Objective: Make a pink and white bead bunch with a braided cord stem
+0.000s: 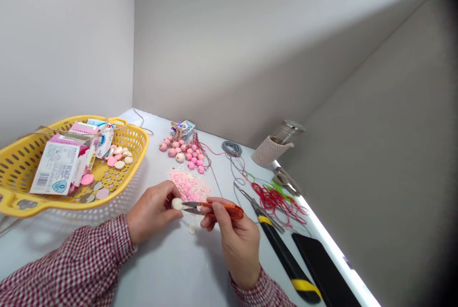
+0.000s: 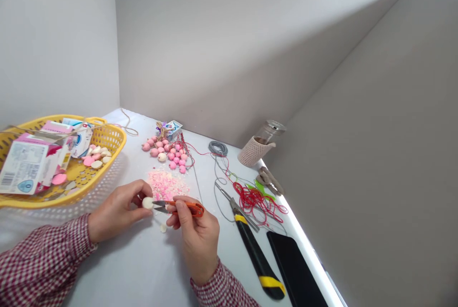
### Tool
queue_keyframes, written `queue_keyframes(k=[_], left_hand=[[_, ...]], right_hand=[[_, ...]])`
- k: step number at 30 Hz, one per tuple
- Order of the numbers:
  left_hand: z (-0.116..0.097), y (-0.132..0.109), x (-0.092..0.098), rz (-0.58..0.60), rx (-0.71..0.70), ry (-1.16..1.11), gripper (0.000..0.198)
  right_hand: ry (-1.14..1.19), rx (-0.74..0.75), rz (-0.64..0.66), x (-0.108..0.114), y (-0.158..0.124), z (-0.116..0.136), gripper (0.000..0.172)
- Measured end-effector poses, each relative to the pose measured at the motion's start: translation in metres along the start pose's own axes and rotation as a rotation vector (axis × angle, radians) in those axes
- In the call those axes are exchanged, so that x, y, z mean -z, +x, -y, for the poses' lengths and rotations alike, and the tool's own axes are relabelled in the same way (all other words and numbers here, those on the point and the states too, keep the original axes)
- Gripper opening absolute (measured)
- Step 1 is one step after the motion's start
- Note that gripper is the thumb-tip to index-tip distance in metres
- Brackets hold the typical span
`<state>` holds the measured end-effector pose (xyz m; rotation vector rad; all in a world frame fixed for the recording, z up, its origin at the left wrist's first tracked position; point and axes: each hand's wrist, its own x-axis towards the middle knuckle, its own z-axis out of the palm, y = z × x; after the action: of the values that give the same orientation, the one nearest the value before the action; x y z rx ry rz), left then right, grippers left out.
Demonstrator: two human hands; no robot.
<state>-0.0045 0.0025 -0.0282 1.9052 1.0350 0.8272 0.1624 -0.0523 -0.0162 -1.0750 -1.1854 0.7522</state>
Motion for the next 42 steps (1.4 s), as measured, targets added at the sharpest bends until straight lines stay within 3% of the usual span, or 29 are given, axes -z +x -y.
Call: queue_keyframes(k=[5,9,12,16,18,24,26,29,31,36,42], left_hand=[[-0.001,0.002,0.0,-0.034,-0.01,0.029,0.015],[0.0,0.005,0.001,-0.041,0.043,-0.132,0.017],[0.0,0.005,0.002,-0.025,0.003,-0.183,0.019],[-0.002,0.002,0.003,-0.03,-0.104,-0.141,0.017],[-0.002,0.002,0.003,-0.02,-0.143,-0.122,0.014],[0.001,0.001,0.002,0.103,-0.145,-0.04,0.016],[-0.001,0.0,0.001,0.151,-0.093,0.012,0.012],[-0.006,-0.001,0.002,0.166,0.011,0.042,0.009],[-0.009,-0.002,0.002,0.155,0.04,0.046,0.011],[-0.009,-0.004,0.0,0.163,-0.03,0.188,0.013],[-0.005,-0.006,-0.001,0.191,-0.142,0.291,0.021]], right_hand=[[0.006,0.017,0.018,0.0,0.001,0.002,0.014],[-0.062,0.1,-0.155,0.009,0.007,0.006,0.016],[-0.317,0.191,-0.26,0.024,0.018,0.003,0.017],[-0.834,0.43,-0.216,0.051,0.036,-0.009,0.019],[-1.085,0.474,-0.168,0.063,0.042,-0.016,0.023],[-1.608,0.097,0.063,0.087,0.047,-0.029,0.037],[-1.685,0.058,0.081,0.087,0.046,-0.028,0.039],[-1.664,0.145,0.008,0.076,0.043,-0.022,0.034],[-1.593,0.15,0.03,0.063,0.041,-0.018,0.025],[-1.682,-0.145,0.242,0.036,0.036,-0.013,0.022],[-1.77,-0.259,0.271,0.031,0.038,-0.006,0.029]])
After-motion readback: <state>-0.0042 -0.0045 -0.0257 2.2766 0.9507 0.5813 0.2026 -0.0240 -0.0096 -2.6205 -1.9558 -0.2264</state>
